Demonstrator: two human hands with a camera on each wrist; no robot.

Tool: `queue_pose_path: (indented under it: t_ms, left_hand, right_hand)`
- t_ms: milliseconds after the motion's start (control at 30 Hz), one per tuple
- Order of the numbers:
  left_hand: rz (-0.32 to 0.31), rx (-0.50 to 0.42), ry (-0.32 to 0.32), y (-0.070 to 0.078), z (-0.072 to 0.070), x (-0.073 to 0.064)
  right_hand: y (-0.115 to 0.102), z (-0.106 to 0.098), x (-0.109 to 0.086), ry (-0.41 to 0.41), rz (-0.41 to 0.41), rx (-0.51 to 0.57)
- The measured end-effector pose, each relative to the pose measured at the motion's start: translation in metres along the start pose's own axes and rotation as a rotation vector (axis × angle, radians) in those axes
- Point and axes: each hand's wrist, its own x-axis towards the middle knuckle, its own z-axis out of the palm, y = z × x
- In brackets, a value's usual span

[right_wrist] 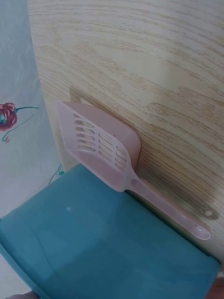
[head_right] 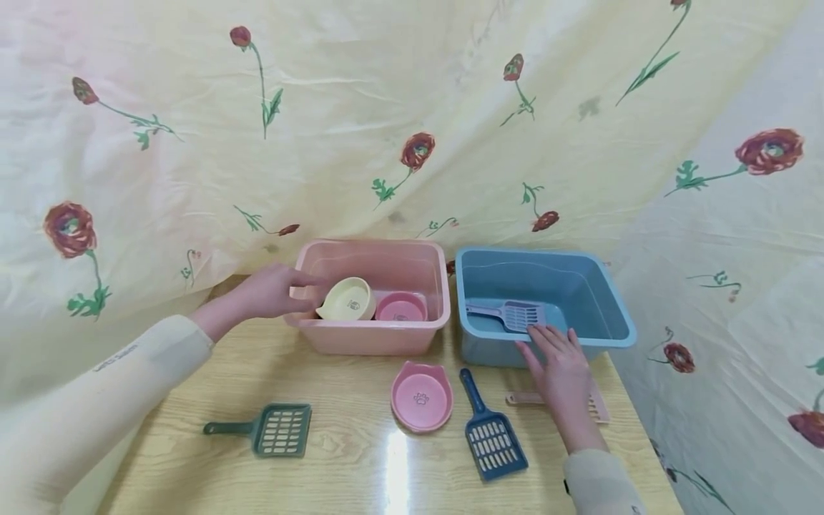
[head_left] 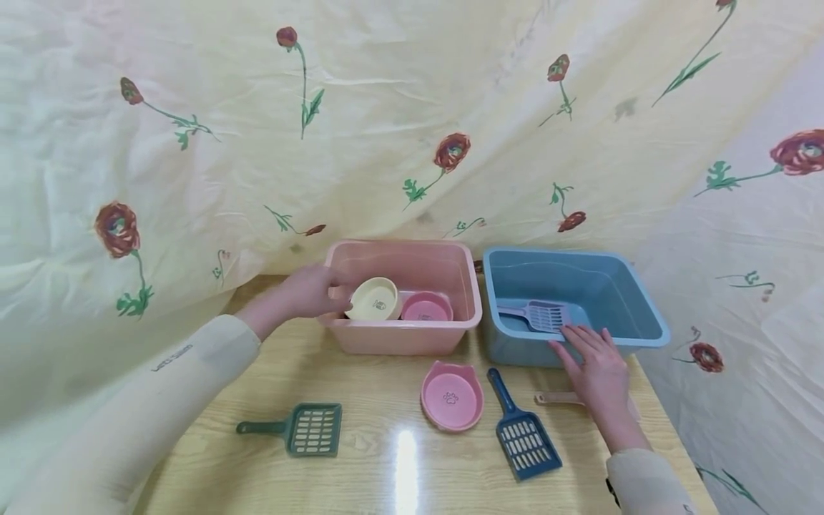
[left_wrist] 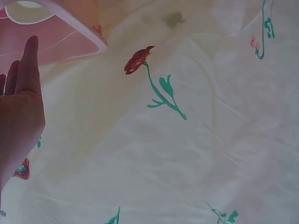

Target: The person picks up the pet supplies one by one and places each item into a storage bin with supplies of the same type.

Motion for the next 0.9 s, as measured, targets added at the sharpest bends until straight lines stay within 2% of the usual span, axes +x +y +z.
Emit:
queue_pose_path:
  t_ms: [167, 300, 467, 733, 900]
  left_hand:
    - [0.017, -0.022, -0.003, 0.007, 0.001, -0.019]
    - [0.009, -0.069, -0.045, 0.015, 0.002, -0.033]
    - [-0.001, -0.195, -0.085, 0.022, 0.011, -0.048]
    - [-0.047, -0.546, -0.184, 0.023, 0.046, -0.058]
    - [-0.111, -0.64, -0.253, 0.025, 0.073, -0.06]
  right_hand:
    - [0.002, 0.001, 0.0, 0.006, -0.004, 0.013]
    - [0.002, 0.001, 0.0, 0.015, -0.007, 0.015]
    - [0.002, 0.002, 0.0, 0.023, -0.012, 0.007]
    - [0.004, 0.003, 0.0, 0.015, -0.01, 0.001]
    - [0.004, 0.003, 0.0, -0.003, 0.008, -0.016]
